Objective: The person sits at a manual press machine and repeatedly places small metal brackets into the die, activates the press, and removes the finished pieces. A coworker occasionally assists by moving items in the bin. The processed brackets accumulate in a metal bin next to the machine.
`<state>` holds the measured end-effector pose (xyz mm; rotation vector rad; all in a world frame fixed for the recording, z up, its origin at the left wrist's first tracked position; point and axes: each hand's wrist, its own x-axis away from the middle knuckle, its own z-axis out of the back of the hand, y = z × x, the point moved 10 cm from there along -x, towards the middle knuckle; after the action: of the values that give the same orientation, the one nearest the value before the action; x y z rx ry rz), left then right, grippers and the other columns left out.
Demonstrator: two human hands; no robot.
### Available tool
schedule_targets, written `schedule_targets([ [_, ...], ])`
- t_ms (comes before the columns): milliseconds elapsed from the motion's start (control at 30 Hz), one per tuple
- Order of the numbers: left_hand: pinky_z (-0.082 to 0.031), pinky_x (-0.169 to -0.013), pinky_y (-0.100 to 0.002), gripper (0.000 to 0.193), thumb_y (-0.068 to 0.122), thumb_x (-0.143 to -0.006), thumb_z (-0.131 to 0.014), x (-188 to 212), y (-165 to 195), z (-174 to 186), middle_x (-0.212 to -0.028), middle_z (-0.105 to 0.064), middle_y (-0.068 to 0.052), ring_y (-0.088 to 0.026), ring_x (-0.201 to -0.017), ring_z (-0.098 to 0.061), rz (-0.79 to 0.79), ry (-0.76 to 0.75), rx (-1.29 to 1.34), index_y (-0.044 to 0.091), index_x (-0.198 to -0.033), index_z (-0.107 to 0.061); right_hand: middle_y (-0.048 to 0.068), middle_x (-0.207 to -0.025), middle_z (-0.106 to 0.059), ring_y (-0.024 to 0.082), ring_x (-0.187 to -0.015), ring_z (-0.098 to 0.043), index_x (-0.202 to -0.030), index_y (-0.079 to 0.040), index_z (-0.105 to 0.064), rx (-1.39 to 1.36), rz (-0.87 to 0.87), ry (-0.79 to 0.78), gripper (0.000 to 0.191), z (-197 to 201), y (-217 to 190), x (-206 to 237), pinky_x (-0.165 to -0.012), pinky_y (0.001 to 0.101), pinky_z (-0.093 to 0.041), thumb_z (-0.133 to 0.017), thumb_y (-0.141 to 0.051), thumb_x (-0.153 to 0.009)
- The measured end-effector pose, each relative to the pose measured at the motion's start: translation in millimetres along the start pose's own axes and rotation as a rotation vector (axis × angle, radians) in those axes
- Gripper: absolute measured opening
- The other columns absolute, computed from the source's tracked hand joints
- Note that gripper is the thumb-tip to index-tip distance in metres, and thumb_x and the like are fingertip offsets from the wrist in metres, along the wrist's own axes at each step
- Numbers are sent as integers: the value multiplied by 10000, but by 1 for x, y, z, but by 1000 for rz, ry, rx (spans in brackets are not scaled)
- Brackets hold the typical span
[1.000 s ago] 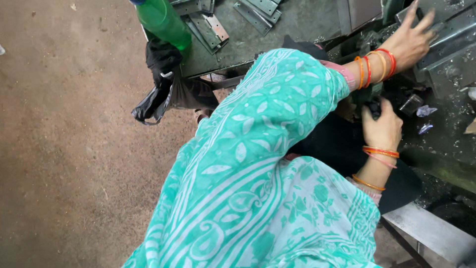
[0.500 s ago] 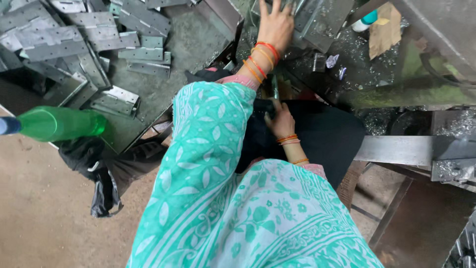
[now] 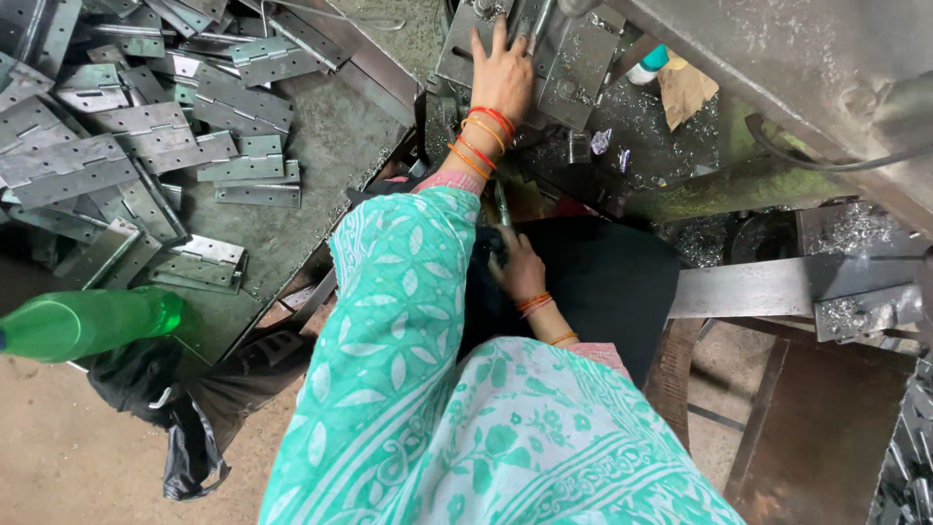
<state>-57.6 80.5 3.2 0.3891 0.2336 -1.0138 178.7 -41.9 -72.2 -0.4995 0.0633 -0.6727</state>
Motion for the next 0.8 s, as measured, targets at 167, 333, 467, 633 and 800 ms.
schedule_targets([
  [167,-180,-1118,-796,415,210,-947,-543,22,-1,-1,-1377,-609,-64,-409,-1457,-307,-32,13,-37,94,-1316,-693,166,-1112,-656,422,-968,-689,-1369,-247,-566,-39,15,-33,567,-6,6,0,-771,517,-579,-752,-278,-834],
  [333,-120,-1120,-816,496,283,-974,-511,20,-11,-4,-1440,-566,-27,-398,-1478,-240,46,16,8,121,-1432,-610,241,-1178,-639,468,-1026,-649,-1422,-158,-533,58,81,-183,672,23,-6,-28,-816,542,-559,-785,-303,-816],
  [467,-86,-1130,-800,453,284,-981,-506,0,-13,-10,-1501,-527,-18,-386,-1509,-174,76,-61,-43,118,-1384,-633,185,-1216,-678,439,-1050,-681,-1399,-173,-561,135,58,-59,537,57,-13,-40,-836,535,-574,-734,-324,-914],
  [633,-56,-1163,-787,401,338,-1039,-500,-7,-15,-9,-1501,-527,-38,-369,-1529,-152,92,-98,-5,113,-1315,-684,197,-1182,-616,453,-918,-678,-1360,-243,-567,103,25,-62,547,18,-9,-9,-735,550,-571,-752,-284,-847],
  [800,-70,-1191,-773,369,293,-1064,-516,-6,-18,2,-1495,-563,-38,-321,-1507,-248,62,-17,57,96,-1309,-709,183,-1193,-624,441,-933,-684,-1380,-254,-542,-44,101,55,544,-2,-4,9,-751,525,-590,-745,-264,-876],
])
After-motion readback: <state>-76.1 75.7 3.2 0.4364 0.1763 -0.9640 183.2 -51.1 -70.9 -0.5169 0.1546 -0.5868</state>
